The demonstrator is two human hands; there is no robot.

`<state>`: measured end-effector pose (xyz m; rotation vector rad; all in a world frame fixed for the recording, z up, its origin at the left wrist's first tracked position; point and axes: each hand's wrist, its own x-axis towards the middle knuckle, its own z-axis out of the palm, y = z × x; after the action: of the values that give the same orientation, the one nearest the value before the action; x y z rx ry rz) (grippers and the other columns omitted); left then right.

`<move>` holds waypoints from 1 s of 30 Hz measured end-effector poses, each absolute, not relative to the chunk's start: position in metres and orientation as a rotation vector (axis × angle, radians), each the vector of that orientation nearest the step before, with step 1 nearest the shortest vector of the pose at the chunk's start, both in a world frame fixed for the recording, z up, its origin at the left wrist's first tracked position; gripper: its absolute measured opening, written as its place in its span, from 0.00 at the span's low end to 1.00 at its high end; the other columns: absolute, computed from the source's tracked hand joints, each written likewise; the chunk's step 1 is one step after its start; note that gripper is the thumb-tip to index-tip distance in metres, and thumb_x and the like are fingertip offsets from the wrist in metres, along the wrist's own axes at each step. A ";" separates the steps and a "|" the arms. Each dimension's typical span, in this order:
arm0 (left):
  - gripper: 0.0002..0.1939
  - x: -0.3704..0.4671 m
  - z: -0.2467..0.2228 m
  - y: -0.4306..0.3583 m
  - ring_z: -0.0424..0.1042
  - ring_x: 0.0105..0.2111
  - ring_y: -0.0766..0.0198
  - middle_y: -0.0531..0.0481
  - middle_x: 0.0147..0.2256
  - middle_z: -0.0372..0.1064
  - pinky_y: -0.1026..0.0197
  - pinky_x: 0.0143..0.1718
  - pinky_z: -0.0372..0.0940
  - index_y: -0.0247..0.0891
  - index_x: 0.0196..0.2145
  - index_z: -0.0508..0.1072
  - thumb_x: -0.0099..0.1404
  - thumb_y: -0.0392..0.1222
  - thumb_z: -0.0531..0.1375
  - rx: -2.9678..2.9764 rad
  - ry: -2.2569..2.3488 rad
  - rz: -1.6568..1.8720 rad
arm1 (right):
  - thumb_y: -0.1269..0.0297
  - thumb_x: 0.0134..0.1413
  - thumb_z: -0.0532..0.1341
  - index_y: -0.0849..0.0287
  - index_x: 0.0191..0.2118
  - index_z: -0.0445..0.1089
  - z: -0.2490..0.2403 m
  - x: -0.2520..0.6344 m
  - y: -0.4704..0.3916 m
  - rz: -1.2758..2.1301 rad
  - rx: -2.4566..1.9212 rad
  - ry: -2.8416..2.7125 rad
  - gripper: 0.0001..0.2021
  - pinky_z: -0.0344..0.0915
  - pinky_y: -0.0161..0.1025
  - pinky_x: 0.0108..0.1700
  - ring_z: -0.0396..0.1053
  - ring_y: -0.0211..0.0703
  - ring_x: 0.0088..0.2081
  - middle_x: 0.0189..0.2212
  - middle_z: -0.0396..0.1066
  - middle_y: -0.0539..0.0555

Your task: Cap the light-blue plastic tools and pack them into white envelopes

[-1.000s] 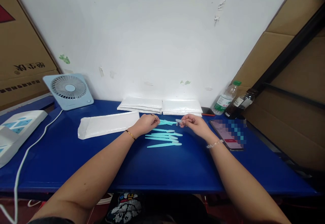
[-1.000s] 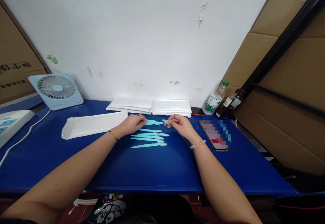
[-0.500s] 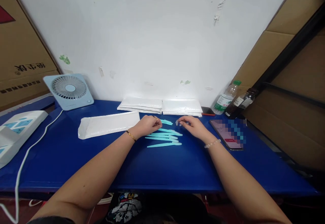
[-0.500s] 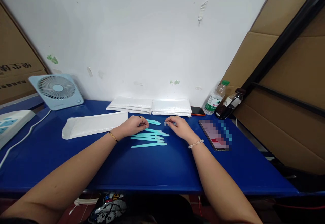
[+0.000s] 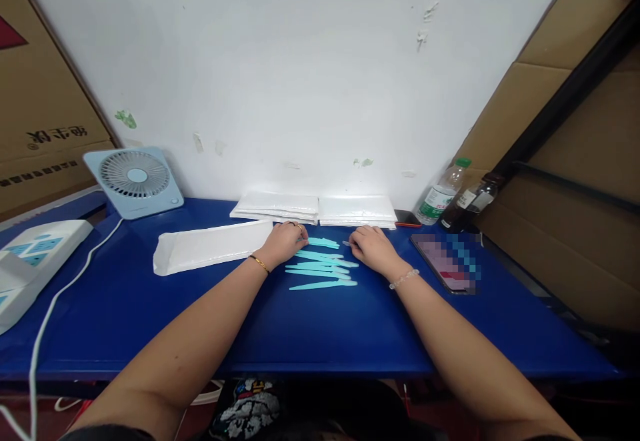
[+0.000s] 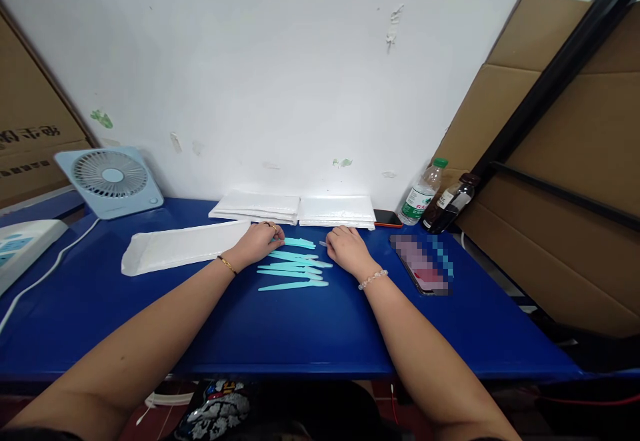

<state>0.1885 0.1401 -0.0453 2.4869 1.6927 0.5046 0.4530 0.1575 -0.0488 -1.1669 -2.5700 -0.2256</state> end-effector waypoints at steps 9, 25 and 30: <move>0.08 0.185 -0.044 0.138 0.70 0.39 0.59 0.50 0.35 0.73 0.60 0.41 0.62 0.40 0.32 0.74 0.60 0.44 0.56 2.383 1.654 0.593 | 0.58 0.59 0.53 0.57 0.37 0.68 -0.045 0.460 0.152 0.608 -1.135 -2.195 0.11 0.60 0.36 0.32 0.66 0.40 0.30 0.30 0.71 0.51; 0.09 0.193 -0.035 0.130 0.71 0.35 0.63 0.52 0.33 0.73 0.64 0.35 0.62 0.40 0.31 0.73 0.60 0.46 0.57 2.338 1.532 0.599 | 0.55 0.55 0.58 0.57 0.38 0.73 -0.041 0.451 0.144 0.825 -1.068 -2.126 0.12 0.65 0.38 0.34 0.70 0.43 0.33 0.31 0.75 0.52; 0.12 0.192 -0.035 0.128 0.71 0.35 0.62 0.52 0.32 0.73 0.63 0.37 0.61 0.41 0.32 0.74 0.59 0.51 0.57 2.401 1.494 0.542 | 0.54 0.55 0.56 0.56 0.37 0.74 -0.038 0.468 0.154 0.660 -1.155 -2.120 0.13 0.66 0.40 0.36 0.71 0.45 0.33 0.31 0.76 0.53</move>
<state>0.1925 0.1277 -0.0346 2.4011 1.4945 0.5423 0.4681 0.1539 -0.0382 -1.1552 -2.1200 0.6604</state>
